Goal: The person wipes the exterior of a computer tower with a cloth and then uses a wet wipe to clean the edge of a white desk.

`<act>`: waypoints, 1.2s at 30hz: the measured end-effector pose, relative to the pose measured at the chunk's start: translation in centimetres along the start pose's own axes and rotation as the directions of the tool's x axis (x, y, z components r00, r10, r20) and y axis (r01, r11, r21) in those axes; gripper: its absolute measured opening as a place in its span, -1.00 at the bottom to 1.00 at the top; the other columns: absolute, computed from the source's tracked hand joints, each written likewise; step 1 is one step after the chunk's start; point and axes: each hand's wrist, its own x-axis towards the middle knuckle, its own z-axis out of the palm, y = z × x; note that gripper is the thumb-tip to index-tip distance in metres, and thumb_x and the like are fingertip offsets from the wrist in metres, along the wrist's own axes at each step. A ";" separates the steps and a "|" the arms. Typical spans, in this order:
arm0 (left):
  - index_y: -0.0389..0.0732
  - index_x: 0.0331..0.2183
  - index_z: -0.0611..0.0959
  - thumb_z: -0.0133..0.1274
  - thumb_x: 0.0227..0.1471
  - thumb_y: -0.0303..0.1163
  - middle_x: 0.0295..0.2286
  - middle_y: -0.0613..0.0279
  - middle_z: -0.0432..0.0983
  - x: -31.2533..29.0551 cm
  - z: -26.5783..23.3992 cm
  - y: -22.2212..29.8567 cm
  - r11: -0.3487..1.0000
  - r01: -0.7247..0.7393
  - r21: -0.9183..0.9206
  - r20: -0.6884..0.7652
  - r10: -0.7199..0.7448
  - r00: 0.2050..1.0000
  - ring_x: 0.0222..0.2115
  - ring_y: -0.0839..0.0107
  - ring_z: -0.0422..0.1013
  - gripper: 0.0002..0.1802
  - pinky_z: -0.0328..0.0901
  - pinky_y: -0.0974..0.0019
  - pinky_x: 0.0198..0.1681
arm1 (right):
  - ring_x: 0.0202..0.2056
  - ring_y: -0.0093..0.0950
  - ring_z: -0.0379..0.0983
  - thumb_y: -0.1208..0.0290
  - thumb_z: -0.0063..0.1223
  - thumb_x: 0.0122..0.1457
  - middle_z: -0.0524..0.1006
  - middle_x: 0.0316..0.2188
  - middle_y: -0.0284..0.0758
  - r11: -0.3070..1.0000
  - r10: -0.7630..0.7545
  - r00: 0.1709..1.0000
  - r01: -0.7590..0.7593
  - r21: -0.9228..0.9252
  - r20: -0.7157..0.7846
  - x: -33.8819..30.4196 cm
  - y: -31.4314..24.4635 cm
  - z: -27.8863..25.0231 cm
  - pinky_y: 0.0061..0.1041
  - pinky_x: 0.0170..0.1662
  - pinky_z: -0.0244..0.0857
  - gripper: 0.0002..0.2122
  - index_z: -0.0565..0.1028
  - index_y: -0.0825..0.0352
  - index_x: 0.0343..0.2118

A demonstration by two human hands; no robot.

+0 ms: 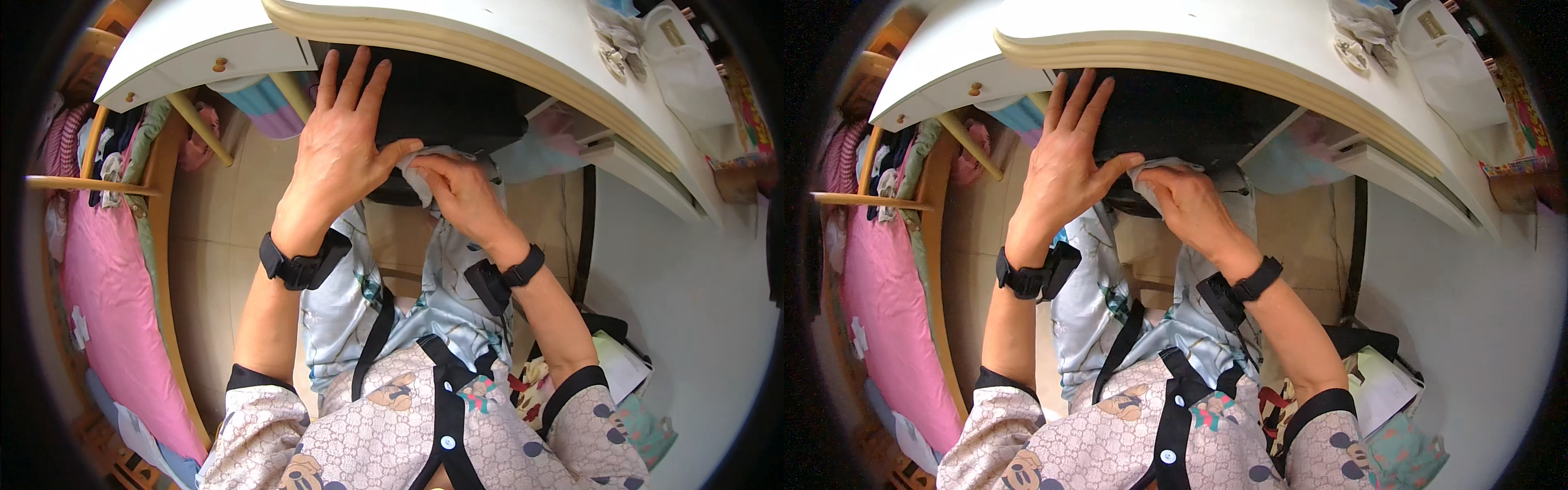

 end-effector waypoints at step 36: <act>-0.10 0.15 0.28 0.31 -0.35 -0.49 0.19 0.08 0.06 -0.2 -1.1 -1.8 0.986 -0.049 -0.160 0.108 0.066 0.992 0.22 -0.04 -0.09 -0.05 0.11 0.05 0.18 | -0.05 -0.20 0.40 0.51 0.18 -0.05 0.49 -0.18 -0.18 0.773 -0.426 0.899 0.303 -0.558 -0.103 3.1 -4.7 -3.4 -0.33 0.02 0.31 -0.65 0.50 0.35 -0.13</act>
